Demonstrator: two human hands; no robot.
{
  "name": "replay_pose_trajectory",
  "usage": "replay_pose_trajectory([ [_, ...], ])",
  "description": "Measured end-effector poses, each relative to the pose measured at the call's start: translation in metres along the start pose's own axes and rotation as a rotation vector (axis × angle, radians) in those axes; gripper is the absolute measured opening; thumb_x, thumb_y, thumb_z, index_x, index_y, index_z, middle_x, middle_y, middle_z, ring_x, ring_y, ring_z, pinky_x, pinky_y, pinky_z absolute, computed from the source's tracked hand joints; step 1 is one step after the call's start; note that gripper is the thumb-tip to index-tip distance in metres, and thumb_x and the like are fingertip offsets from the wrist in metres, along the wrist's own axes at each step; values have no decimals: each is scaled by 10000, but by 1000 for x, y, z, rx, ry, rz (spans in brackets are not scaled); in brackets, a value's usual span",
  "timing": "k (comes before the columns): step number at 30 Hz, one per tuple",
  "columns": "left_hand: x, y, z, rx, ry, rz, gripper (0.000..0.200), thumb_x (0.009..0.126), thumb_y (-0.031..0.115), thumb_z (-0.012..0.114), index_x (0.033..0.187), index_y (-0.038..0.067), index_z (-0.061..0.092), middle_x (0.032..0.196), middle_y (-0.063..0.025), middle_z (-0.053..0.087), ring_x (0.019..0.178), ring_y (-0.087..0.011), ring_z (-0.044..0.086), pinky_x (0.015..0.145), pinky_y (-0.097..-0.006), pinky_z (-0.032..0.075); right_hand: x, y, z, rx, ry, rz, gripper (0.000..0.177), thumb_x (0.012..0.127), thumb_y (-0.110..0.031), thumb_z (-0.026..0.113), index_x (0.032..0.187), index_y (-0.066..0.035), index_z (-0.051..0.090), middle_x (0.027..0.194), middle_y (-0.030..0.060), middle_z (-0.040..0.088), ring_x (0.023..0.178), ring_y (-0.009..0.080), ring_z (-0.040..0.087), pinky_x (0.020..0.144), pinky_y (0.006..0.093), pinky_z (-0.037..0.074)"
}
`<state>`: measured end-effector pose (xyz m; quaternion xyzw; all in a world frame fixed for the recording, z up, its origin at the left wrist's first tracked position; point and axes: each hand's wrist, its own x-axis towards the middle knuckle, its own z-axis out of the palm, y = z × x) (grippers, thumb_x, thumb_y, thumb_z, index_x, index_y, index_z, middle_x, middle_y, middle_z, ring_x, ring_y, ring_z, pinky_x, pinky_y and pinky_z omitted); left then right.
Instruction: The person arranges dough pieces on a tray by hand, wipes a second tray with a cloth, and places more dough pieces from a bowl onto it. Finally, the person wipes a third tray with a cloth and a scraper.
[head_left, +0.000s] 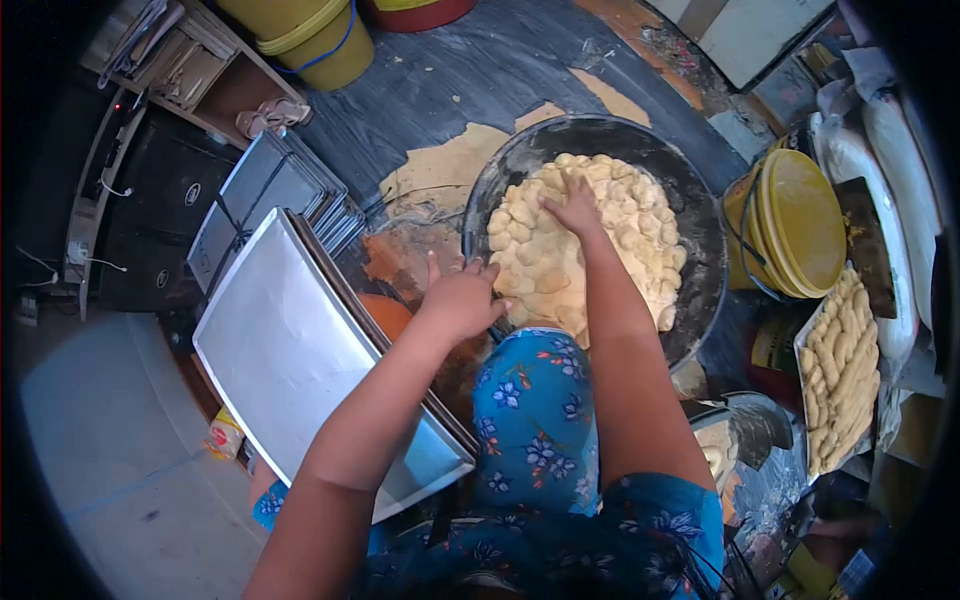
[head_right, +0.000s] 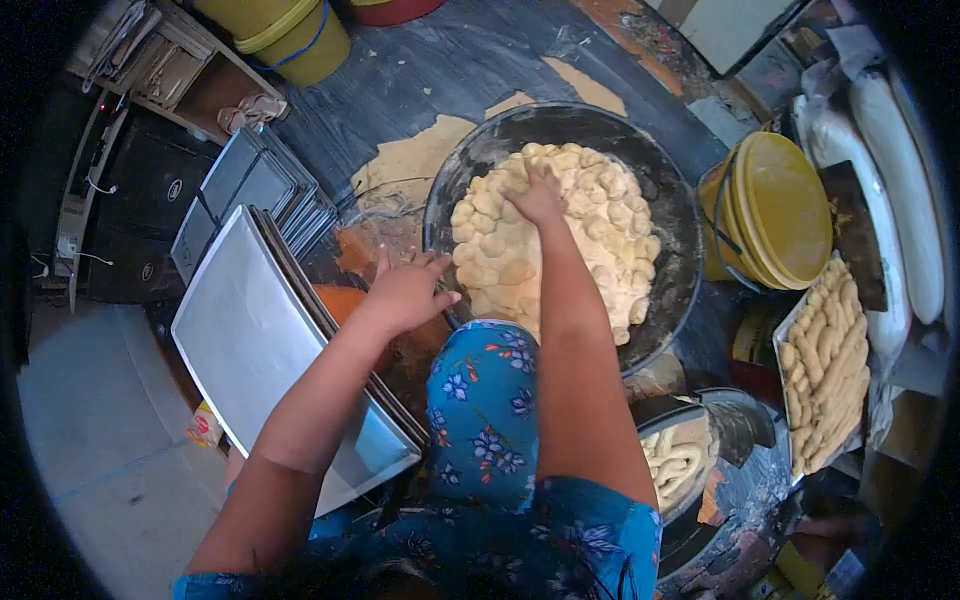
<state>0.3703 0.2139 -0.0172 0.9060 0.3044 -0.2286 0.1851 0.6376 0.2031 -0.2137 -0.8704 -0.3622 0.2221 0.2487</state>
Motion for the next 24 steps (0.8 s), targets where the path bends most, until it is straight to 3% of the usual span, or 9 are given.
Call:
replay_pose_trajectory([
  [3,-12,-9,4,-29,38,-2,674,906,495,544,1433,92,428,1459,-173,440,1389,-405,339,1127,-664,80,-20,-76,19,-475,-219,55,921,691,-663,698,1480,-317,372,1567,198,209,1434,432,191,1029,738,220],
  [4,-14,-12,3,-31,25,-10,674,907,493,543,1428,80,430,1444,-186,453,1384,-414,343,1123,-666,89,-20,-76,29,-450,-201,18,897,689,-632,721,1460,-296,410,1548,200,247,1399,461,248,1055,703,229],
  [7,-17,-18,5,-79,42,-18,676,906,488,545,1427,72,430,1429,-189,468,1368,-415,369,1117,-674,95,-34,-47,24,-459,-421,-319,869,679,-569,758,1432,-260,454,1508,191,313,1360,464,312,1071,612,300],
  [8,-17,-18,4,-91,37,-22,674,905,484,547,1425,71,430,1425,-185,473,1363,-410,377,1116,-676,96,-40,-32,16,-349,-509,-487,745,682,-497,769,1300,-136,564,1368,204,415,1250,431,427,1029,483,400],
  [11,-17,-16,5,-108,38,-22,665,903,471,553,1418,67,434,1411,-174,489,1347,-396,405,1112,-682,101,-51,2,-3,-148,-916,-618,660,698,-409,775,1261,-119,589,1303,189,471,1219,388,473,998,434,431],
  [14,-18,-17,9,-97,56,-21,651,901,462,557,1406,68,446,1394,-170,507,1327,-382,432,1108,-687,115,-23,2,-6,-122,-630,-467,598,713,-406,766,1221,-125,621,1290,192,489,1163,354,537,986,410,443],
  [17,-14,-21,12,-103,16,-50,635,900,460,560,1393,71,463,1382,-170,517,1313,-372,449,1106,-689,128,-7,-28,15,-150,38,-380,597,716,-458,733,1199,-123,626,1303,191,531,1265,344,463,1042,454,371],
  [20,-11,-26,8,-113,-29,-116,614,902,458,560,1382,83,480,1353,-172,536,1293,-357,468,1107,-682,134,-11,-38,90,-319,165,-238,636,704,-476,738,1206,-107,611,1344,180,486,1280,329,428,1011,466,382],
  [24,-13,-28,8,-115,-48,-169,589,904,450,560,1371,97,494,1292,-175,574,1254,-334,507,1107,-670,140,-21,-62,50,-238,-505,-467,545,667,-407,767,1083,-72,656,1289,184,538,1198,338,500,954,435,428],
])
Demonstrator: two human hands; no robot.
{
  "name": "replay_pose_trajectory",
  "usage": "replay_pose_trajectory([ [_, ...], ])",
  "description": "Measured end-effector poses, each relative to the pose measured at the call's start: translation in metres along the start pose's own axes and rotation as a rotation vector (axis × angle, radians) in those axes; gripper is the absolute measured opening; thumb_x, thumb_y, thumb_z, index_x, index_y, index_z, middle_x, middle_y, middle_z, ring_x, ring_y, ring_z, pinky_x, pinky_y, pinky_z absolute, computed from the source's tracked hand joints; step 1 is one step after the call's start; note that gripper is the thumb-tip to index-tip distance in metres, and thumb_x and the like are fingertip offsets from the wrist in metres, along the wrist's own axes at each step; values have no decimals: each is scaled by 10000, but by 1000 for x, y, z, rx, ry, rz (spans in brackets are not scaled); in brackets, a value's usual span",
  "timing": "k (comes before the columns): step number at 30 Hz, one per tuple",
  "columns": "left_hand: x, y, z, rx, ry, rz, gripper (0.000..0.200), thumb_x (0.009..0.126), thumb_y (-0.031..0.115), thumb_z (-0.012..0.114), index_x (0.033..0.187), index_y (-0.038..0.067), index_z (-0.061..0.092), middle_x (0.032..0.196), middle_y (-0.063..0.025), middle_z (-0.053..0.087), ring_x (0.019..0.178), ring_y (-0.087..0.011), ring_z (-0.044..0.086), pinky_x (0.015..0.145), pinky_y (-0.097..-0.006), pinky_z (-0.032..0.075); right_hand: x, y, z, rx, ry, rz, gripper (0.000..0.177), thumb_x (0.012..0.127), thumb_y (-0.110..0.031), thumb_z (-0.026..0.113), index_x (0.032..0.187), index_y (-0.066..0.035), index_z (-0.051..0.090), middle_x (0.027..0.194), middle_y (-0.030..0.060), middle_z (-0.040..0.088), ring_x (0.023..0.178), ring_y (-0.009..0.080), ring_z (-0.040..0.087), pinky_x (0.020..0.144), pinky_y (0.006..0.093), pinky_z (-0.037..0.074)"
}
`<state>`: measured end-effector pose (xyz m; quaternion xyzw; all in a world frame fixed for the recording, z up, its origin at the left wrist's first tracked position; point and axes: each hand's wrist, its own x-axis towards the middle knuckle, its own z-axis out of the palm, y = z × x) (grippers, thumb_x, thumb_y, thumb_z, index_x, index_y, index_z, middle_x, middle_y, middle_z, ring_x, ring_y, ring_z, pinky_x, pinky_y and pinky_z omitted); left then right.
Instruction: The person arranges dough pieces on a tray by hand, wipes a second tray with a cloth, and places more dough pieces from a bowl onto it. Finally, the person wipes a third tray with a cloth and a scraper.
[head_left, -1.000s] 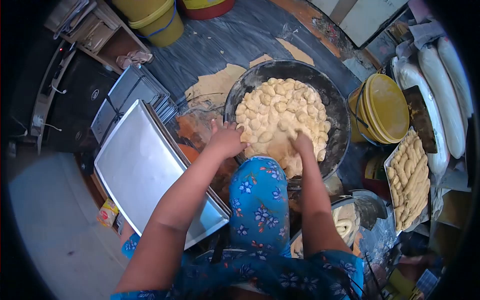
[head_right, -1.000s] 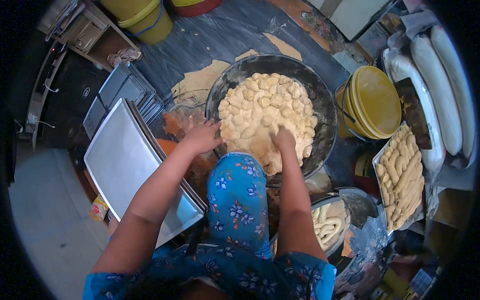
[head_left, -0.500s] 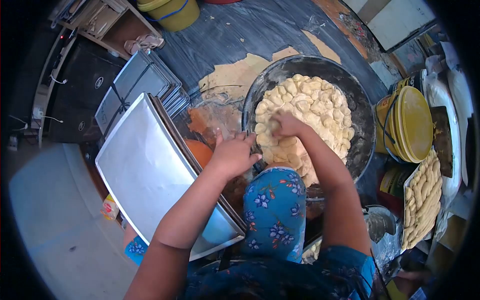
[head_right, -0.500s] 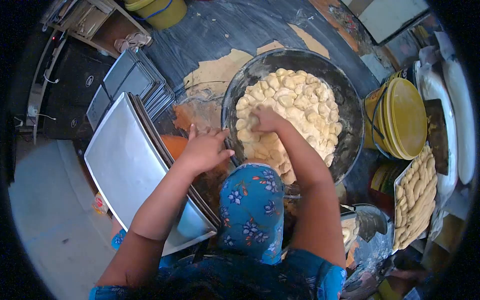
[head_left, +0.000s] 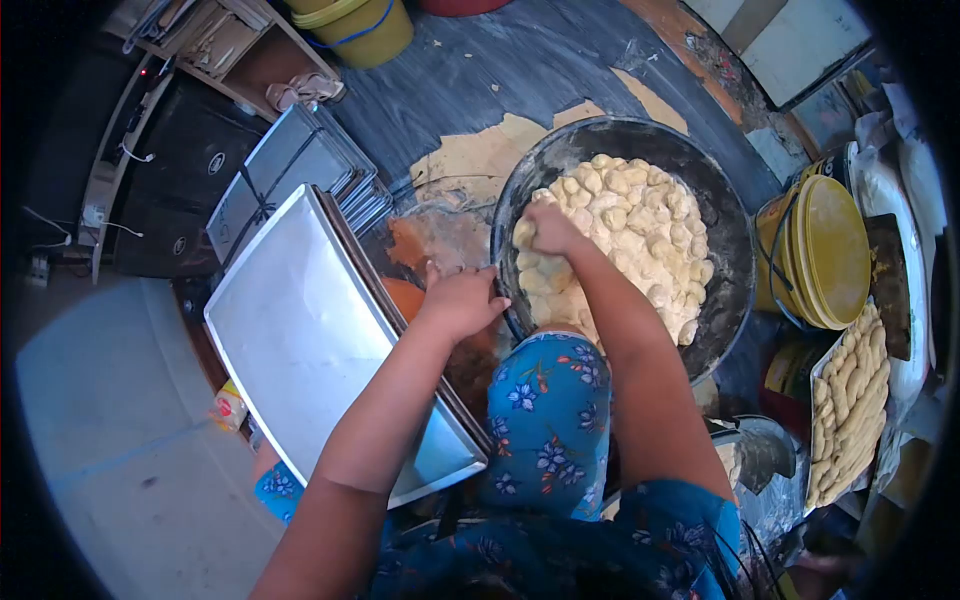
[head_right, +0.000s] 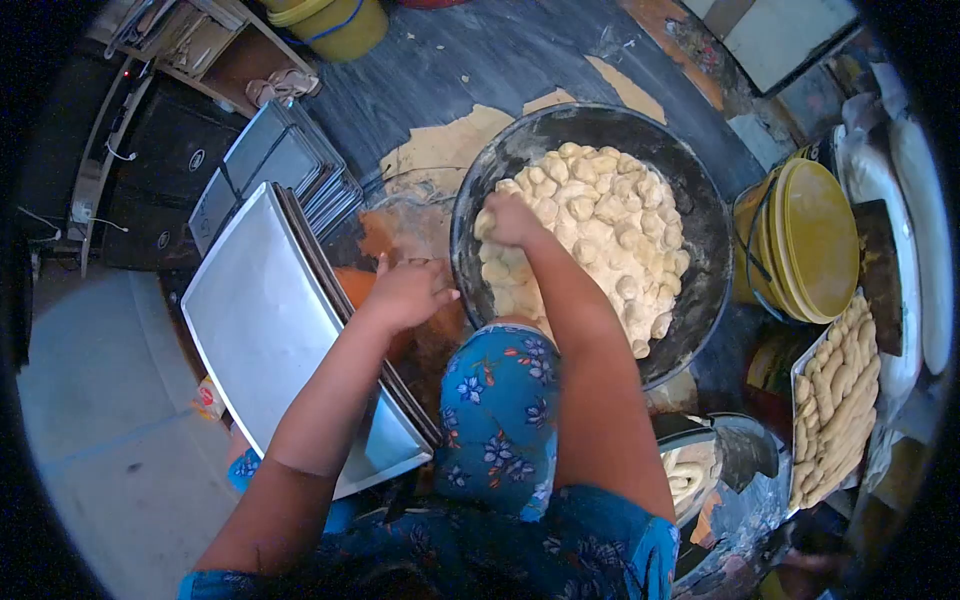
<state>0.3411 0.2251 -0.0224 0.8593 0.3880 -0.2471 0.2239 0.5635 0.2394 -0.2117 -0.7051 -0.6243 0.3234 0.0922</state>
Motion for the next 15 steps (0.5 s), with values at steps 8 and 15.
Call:
replay_pose_trajectory([
  [8,1,1,4,-19,-35,-7,614,903,471,564,1369,79,493,1365,-185,530,1295,-358,468,1117,-651,153,4,10,-12,16,359,50,451,687,-288,766,1073,-88,645,1206,159,593,1106,325,575,921,395,471],
  [15,4,-4,4,-33,-31,-29,614,903,466,565,1371,75,492,1335,-187,557,1286,-361,478,1111,-639,182,17,4,26,54,126,59,506,686,-320,724,1116,-90,592,1192,182,560,1090,384,568,934,468,468],
])
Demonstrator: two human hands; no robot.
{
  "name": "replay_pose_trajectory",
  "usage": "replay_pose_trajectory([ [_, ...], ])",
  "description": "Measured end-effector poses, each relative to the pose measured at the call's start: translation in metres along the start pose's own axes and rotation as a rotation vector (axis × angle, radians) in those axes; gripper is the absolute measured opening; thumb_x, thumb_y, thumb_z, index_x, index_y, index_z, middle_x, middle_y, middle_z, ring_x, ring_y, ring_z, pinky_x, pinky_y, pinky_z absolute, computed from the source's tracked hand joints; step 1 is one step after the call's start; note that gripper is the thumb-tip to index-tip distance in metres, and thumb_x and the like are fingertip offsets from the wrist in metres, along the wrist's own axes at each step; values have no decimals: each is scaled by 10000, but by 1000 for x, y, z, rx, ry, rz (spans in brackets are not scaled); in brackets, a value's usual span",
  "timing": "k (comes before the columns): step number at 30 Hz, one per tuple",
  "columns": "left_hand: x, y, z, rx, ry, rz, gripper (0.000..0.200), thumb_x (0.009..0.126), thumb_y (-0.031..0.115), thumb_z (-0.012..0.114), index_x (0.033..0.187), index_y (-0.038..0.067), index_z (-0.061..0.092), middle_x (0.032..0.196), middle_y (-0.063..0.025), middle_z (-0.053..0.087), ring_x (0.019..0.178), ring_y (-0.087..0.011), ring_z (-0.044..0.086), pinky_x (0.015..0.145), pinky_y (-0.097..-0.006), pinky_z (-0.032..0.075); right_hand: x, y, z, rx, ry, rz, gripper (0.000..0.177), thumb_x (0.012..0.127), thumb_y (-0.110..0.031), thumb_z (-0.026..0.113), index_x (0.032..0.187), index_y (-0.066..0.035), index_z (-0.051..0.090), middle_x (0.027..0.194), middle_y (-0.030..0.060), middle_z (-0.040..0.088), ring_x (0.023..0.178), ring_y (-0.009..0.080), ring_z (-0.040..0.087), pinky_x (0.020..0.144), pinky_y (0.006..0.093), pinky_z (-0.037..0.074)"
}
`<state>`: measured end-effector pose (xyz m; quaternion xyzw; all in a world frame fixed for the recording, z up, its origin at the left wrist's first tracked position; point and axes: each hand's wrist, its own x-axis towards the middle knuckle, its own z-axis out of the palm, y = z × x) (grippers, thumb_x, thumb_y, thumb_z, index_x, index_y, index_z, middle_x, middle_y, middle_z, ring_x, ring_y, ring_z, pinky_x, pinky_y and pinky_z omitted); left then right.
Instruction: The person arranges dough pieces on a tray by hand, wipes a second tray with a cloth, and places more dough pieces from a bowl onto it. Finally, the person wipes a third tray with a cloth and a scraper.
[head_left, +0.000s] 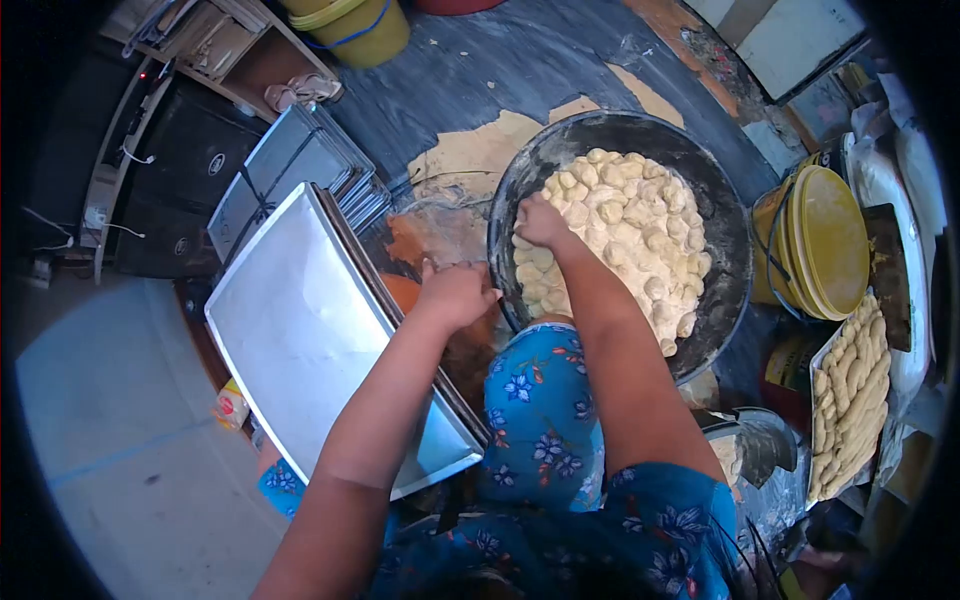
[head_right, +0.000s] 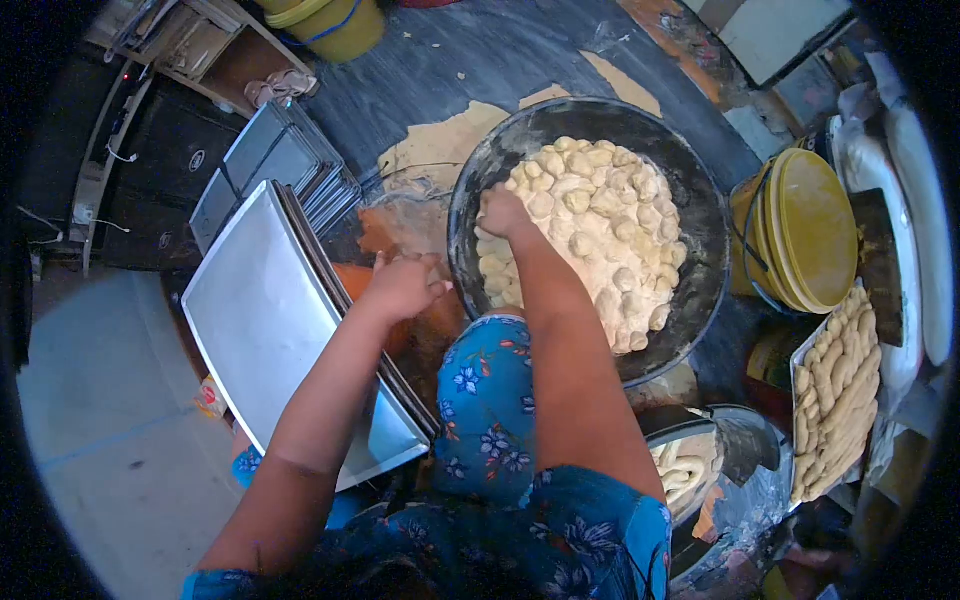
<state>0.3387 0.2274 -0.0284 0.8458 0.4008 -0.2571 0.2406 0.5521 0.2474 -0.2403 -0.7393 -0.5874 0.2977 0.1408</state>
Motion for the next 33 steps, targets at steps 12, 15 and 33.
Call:
replay_pose_trajectory([
  [12,4,-3,9,-61,43,81,554,887,427,588,1315,81,531,1235,-172,615,1186,-344,559,1076,-623,250,-97,-17,-16,-128,-372,-156,779,639,-600,757,1268,-179,569,1349,196,473,1245,399,441,987,568,370],
  [15,3,-3,13,-67,68,87,526,886,409,590,1299,88,540,1203,-165,630,1164,-335,572,1066,-621,262,-65,-7,-15,-219,-178,-16,984,600,-623,768,1432,-221,430,1543,186,262,1428,417,196,1034,726,195],
  [33,-154,-23,-23,-255,390,353,541,905,346,601,1353,60,500,1272,-207,574,1157,-387,548,1030,-456,393,-146,-21,6,-293,-149,-127,590,696,-470,737,1239,-286,597,1355,90,444,1213,370,439,900,582,441],
])
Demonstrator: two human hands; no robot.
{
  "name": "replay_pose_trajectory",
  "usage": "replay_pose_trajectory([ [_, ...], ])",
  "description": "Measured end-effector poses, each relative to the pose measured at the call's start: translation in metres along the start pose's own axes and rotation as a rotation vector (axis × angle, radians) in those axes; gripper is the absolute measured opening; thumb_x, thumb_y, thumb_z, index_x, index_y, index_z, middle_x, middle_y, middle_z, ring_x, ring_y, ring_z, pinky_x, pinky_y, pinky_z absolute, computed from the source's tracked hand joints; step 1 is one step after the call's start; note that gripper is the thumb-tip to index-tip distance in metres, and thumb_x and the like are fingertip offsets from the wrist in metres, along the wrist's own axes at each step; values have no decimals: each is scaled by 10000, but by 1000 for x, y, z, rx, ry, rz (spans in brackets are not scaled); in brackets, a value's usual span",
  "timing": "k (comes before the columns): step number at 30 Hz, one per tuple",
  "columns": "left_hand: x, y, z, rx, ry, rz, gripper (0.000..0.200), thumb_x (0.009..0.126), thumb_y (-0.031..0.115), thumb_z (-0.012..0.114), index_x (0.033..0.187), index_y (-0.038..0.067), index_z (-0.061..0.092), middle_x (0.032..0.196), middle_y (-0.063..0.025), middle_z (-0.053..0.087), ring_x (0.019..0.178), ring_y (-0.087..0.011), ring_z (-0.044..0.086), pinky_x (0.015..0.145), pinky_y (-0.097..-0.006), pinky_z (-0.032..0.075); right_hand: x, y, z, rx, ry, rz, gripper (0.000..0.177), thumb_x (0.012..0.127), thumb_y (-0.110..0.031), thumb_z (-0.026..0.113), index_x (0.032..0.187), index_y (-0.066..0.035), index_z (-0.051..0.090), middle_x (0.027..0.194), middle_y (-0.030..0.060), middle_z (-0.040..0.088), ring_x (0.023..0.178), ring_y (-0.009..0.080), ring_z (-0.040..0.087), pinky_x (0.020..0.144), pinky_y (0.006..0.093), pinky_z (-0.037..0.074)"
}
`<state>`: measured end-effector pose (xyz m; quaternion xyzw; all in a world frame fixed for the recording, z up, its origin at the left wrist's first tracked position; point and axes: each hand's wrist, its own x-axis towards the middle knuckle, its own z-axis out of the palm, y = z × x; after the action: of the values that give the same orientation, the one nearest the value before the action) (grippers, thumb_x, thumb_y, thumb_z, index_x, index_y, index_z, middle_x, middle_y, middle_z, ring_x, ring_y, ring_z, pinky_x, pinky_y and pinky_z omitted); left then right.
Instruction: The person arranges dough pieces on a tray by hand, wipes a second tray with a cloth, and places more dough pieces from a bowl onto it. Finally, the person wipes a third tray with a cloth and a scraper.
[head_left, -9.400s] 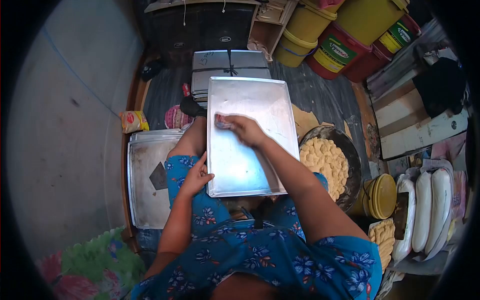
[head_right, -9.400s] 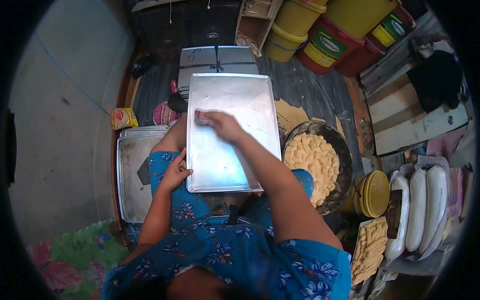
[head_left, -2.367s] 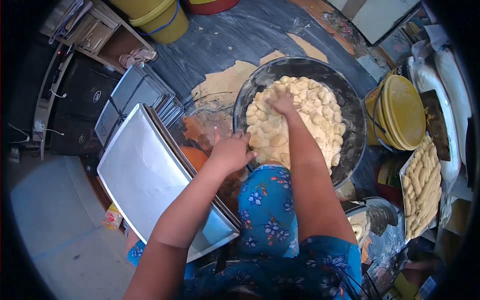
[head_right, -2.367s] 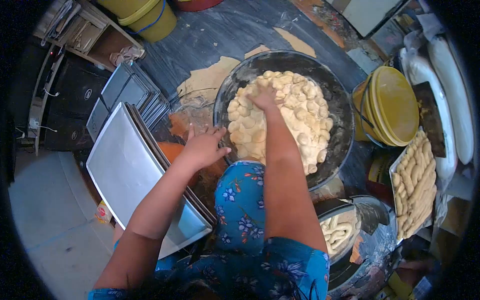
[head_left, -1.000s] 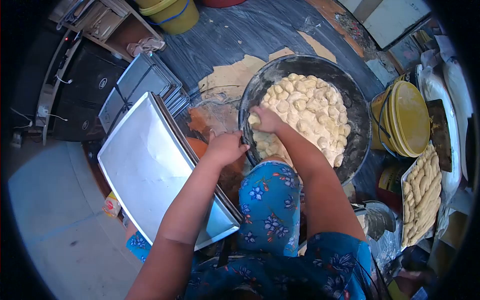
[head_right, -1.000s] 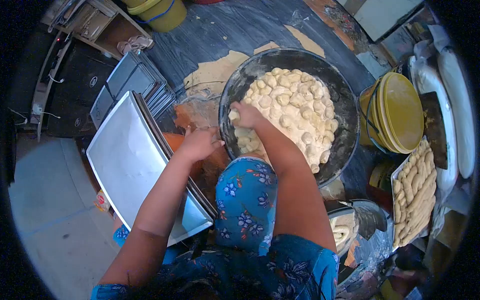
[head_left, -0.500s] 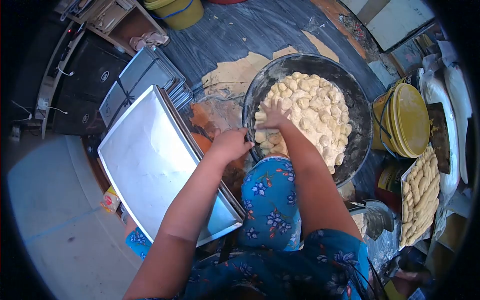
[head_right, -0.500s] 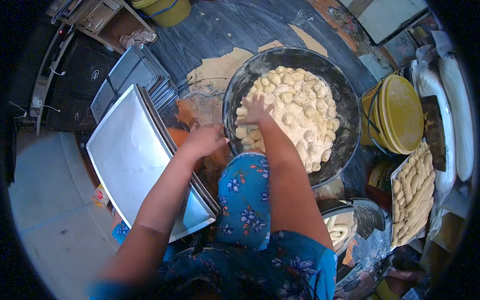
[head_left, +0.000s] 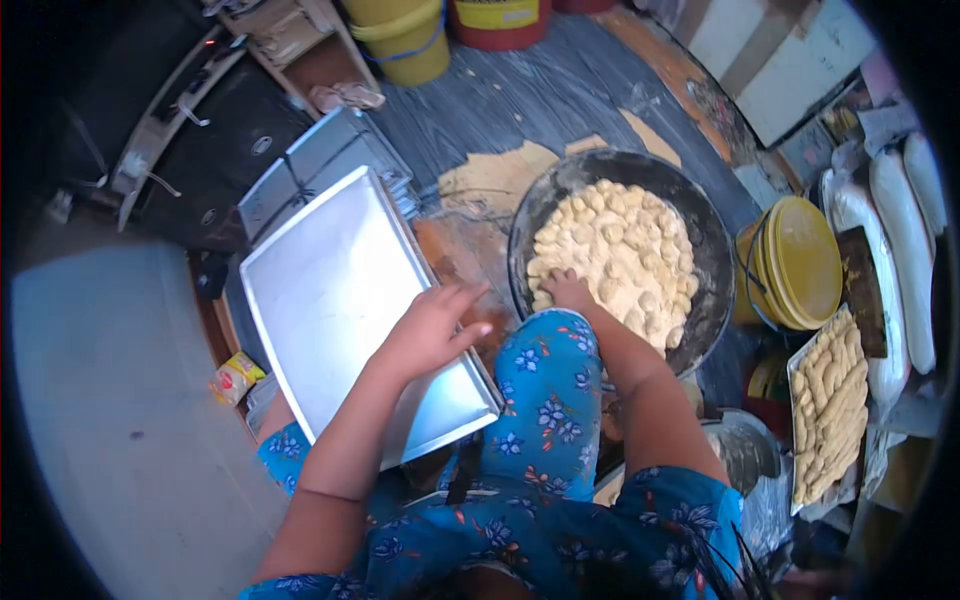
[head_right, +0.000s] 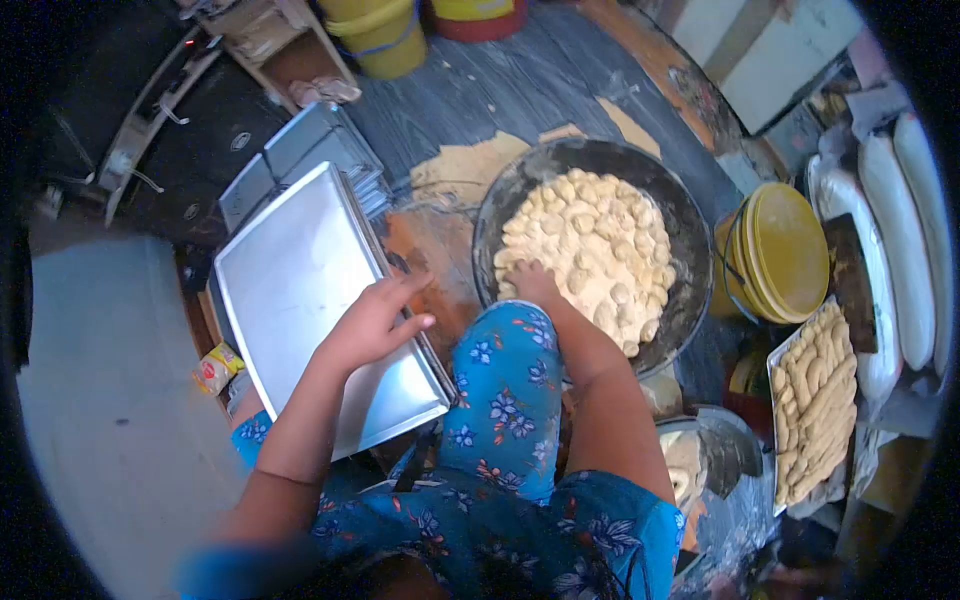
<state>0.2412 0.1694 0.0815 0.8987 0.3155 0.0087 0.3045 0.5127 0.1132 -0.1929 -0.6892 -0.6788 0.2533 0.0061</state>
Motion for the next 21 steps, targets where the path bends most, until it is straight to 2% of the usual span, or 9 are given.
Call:
replay_pose_trajectory([
  [4,-71,-5,-7,-46,129,-39,531,901,328,609,1339,43,517,1278,-201,575,1159,-381,548,1012,-439,417,-5,4,12,24,150,61,538,732,-471,708,1228,-289,610,1416,78,418,1219,381,447,916,534,444],
  [7,-116,-5,5,-77,208,-98,524,893,317,619,1330,42,530,1264,-202,584,1150,-377,557,1006,-445,421,1,8,14,-17,-20,138,466,776,-474,659,1206,-299,623,1428,82,428,1245,360,443,920,529,455],
  [9,-140,-8,14,-131,229,-114,514,887,307,629,1317,39,547,1230,-204,602,1126,-373,573,983,-432,442,31,55,66,-180,-83,-63,466,807,-498,643,1211,-265,630,1321,96,498,1280,365,411,905,536,487],
  [11,-162,-6,17,-183,215,-159,511,884,304,634,1311,36,552,1218,-206,607,1116,-372,579,972,-425,452,-3,36,42,-393,2,-259,457,874,-463,567,1211,-157,618,1163,119,587,1140,307,538,832,491,520],
  [13,-185,-13,24,-176,248,-192,537,888,313,635,1336,36,530,1220,-208,599,1128,-363,569,983,-418,441,-27,20,37,-431,12,-314,432,869,-429,571,1188,-141,618,1126,117,591,1097,295,545,815,481,520],
  [15,-204,-19,28,-146,291,-226,541,888,315,635,1339,36,527,1223,-210,596,1124,-363,570,982,-421,441,-47,8,38,-365,3,-256,407,864,-395,575,1166,-125,618,1088,115,596,1054,283,552,798,470,520],
  [19,-222,-35,45,-1,384,-264,566,890,328,635,1370,60,499,1358,-205,514,1289,-379,456,1073,-442,369,-65,-10,51,-145,81,-21,356,855,-327,583,1121,-93,618,1012,111,605,969,258,567,764,450,521],
  [20,-224,-35,47,-26,368,-314,632,879,353,646,1415,82,450,1470,-222,388,1390,-415,315,1133,-503,270,-65,-13,53,-94,121,26,344,852,-310,585,1110,-85,617,993,110,608,947,252,570,756,445,521],
  [21,-224,-36,49,5,358,-347,648,883,379,632,1428,89,433,1494,-226,342,1403,-428,278,1134,-533,238,-67,-15,56,-41,174,59,331,850,-293,587,1099,-76,617,974,109,610,926,246,574,747,440,521],
])
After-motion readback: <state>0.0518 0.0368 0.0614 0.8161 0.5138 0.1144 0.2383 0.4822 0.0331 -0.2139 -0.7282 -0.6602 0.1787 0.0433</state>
